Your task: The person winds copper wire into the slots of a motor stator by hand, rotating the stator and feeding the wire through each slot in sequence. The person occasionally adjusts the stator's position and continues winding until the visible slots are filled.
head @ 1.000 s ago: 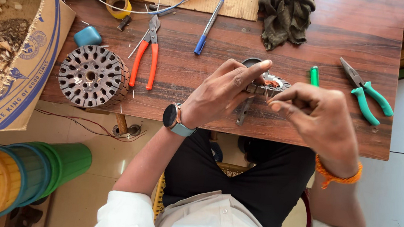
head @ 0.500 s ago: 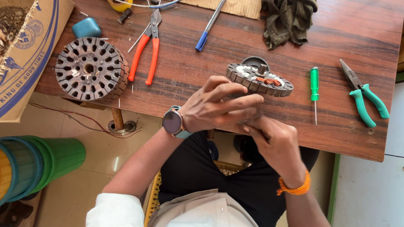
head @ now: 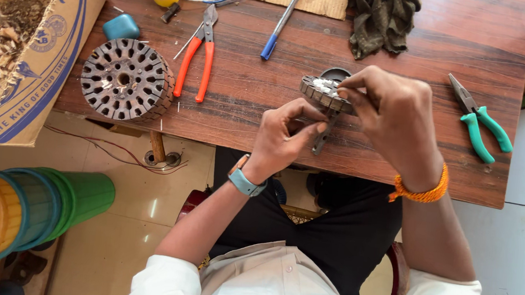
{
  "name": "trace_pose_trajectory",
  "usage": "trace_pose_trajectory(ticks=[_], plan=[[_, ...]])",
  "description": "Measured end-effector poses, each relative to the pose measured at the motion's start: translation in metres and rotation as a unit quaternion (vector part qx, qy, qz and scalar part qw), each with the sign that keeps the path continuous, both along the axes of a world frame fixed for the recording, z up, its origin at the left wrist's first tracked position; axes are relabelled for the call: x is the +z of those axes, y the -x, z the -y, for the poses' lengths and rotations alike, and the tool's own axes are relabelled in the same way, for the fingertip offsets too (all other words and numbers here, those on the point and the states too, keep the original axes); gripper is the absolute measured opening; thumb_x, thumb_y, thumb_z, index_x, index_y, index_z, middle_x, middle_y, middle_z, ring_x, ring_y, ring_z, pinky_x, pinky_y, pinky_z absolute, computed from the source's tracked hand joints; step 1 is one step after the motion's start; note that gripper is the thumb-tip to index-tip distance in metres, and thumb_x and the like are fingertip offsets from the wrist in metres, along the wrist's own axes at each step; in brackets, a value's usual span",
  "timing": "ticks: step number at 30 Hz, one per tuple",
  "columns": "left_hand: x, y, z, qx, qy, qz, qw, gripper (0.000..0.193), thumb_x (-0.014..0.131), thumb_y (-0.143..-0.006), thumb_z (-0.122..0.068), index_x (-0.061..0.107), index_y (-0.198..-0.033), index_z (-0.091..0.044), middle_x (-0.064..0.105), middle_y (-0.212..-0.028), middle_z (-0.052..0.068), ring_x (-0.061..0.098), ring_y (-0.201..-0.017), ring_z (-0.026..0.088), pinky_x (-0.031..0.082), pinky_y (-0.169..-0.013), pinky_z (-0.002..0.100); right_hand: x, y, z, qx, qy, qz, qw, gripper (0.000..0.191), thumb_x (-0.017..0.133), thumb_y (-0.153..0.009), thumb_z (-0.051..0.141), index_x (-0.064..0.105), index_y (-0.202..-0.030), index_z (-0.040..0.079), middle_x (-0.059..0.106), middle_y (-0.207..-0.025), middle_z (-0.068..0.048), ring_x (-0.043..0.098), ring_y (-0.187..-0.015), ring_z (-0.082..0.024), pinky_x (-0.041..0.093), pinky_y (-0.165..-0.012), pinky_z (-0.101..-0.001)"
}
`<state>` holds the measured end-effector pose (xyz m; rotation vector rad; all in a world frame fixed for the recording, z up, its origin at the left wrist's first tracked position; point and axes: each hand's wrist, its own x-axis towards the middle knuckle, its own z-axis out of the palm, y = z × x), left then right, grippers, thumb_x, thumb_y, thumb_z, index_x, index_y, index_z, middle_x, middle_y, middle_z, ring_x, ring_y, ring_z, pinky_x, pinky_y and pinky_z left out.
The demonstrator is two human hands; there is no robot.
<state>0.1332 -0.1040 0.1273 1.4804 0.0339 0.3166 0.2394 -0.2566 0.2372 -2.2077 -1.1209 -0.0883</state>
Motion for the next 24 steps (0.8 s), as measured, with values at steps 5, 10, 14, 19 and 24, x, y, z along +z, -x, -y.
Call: trace_pose_trajectory(ticks=[5,10,14,19,24], plan=[[-0.01,-0.005,0.004,-0.016,0.124,-0.012,0.992,0.007,0.071,-0.097,-0.004,0.067,-0.101,-0.001,0.072,-0.094,0.001,0.064,-0.085,0.002,0.055,-0.075,0.019,0.004,-0.023,-0.006,0.01,0.029,-0.095,0.995,0.009,0.078,-0.094,0.004,0.075,-0.102,0.0,0.069,-0.074,-0.011,0.058,-0.059,-0.012,0.044,-0.054,-0.0284],[-0.015,-0.007,0.011,0.018,0.162,-0.014,0.987,0.007,0.071,-0.098,-0.004,0.068,-0.102,0.0,0.072,-0.094,0.001,0.066,-0.087,0.004,0.054,-0.077,0.021,-0.008,-0.042,-0.008,0.037,0.011,-0.092,0.995,0.008,0.076,-0.094,0.002,0.074,-0.101,-0.002,0.073,-0.082,-0.011,0.066,-0.067,-0.011,0.049,-0.058,-0.0282],[-0.019,-0.013,0.017,0.047,0.161,-0.038,0.985,0.008,0.073,-0.098,-0.006,0.069,-0.102,-0.001,0.073,-0.095,0.001,0.066,-0.086,0.005,0.054,-0.077,0.022,-0.021,-0.053,0.001,0.021,-0.003,-0.098,0.995,0.008,0.072,-0.098,0.0,0.075,-0.106,0.001,0.077,-0.095,-0.009,0.073,-0.082,-0.01,0.058,-0.071,-0.0257],[-0.011,-0.01,0.026,0.109,0.003,-0.048,0.993,0.01,0.073,-0.098,-0.009,0.071,-0.107,-0.007,0.075,-0.094,0.001,0.069,-0.082,0.005,0.055,-0.073,0.021,-0.023,-0.055,0.034,-0.093,0.034,-0.089,0.991,0.005,0.075,-0.1,0.004,0.077,-0.104,0.002,0.076,-0.092,-0.009,0.069,-0.074,-0.01,0.056,-0.063,-0.0261],[0.019,-0.014,0.014,0.242,-0.431,0.275,0.825,0.036,0.079,-0.09,-0.007,0.065,-0.122,-0.017,0.07,-0.118,0.003,0.062,-0.102,0.019,0.048,-0.084,0.037,-0.011,-0.049,0.065,-0.148,0.008,-0.108,0.983,0.007,0.077,-0.102,0.005,0.077,-0.108,0.001,0.07,-0.08,-0.008,0.056,-0.067,-0.009,0.042,-0.056,-0.0251]])
